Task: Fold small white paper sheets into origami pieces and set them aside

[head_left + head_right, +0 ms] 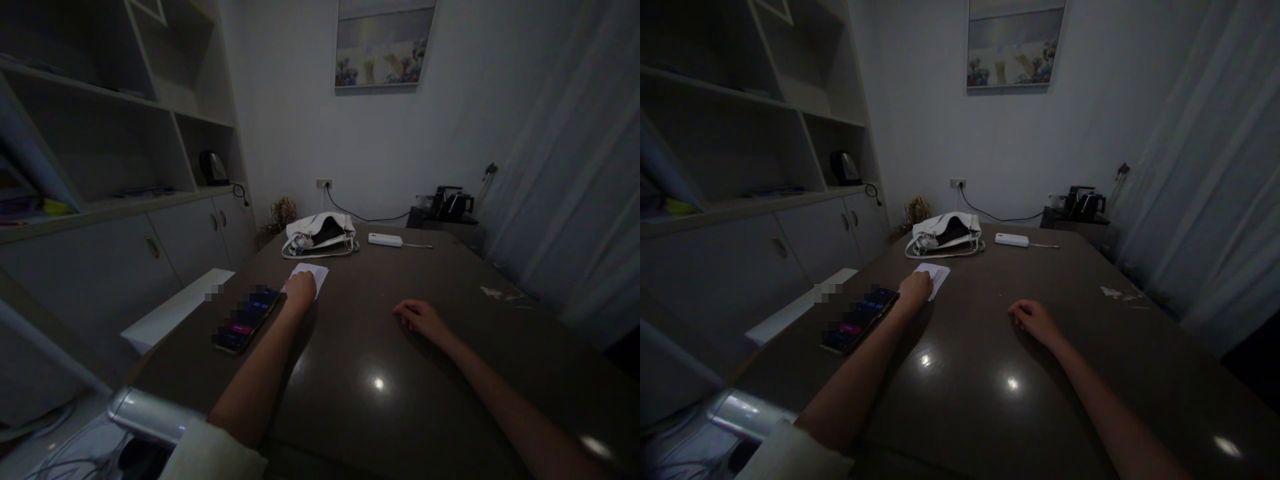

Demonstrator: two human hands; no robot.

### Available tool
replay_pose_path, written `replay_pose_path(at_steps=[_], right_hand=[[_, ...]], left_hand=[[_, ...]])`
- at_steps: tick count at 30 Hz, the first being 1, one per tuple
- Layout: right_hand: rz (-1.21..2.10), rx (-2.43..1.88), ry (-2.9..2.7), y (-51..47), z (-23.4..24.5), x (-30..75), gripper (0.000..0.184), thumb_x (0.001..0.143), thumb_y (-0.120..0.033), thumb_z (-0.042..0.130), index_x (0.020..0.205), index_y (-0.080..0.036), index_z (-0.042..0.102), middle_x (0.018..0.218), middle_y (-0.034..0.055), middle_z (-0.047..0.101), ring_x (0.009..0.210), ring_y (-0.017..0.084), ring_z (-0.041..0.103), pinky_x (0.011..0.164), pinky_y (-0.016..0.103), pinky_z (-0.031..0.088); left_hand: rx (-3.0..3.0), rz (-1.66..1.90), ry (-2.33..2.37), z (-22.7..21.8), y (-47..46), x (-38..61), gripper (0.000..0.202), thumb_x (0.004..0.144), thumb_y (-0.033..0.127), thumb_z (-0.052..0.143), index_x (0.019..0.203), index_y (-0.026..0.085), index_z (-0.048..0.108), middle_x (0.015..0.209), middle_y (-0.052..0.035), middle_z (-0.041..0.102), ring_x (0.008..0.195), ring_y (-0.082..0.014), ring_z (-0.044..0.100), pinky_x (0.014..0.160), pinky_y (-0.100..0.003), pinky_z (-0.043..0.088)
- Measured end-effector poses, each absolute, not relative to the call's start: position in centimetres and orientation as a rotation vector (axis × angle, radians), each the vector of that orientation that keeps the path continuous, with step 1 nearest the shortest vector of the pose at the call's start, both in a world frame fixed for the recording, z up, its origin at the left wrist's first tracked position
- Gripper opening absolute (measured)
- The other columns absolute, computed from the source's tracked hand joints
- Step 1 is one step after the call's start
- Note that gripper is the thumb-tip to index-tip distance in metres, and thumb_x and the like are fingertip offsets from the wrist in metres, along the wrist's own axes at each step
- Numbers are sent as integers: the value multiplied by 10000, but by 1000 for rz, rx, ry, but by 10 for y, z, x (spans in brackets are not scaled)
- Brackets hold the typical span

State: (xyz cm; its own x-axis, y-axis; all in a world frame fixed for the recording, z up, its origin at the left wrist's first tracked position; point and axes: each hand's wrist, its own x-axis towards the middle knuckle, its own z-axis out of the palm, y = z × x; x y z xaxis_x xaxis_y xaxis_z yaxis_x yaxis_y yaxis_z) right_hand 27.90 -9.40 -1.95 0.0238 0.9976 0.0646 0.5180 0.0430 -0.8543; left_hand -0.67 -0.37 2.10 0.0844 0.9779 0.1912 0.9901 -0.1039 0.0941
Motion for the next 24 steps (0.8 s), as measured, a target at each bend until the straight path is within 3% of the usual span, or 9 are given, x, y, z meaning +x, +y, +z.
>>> replay_pose_path(at_steps=[13,24], right_hand=[[788,-1565,-1602,-92,-27,280,204,748,-299,482,771,-144,613,563,-12,542,439,79,464,413,183,346],[777,-1569,-1629,-90,-29,282,245,760,-354,480,778,-147,609,566,-14,538,436,78,463,409,184,346]], left_hand=[[-2241,-295,-2000,16,-11,-2,297,858,168,372,1042,122,601,1050,-166,615,980,-262,581,806,-373,445],[-2172,-442,-1970,24,-10,0,325,862,67,294,1007,100,584,887,-167,660,882,-273,624,768,-391,425]])
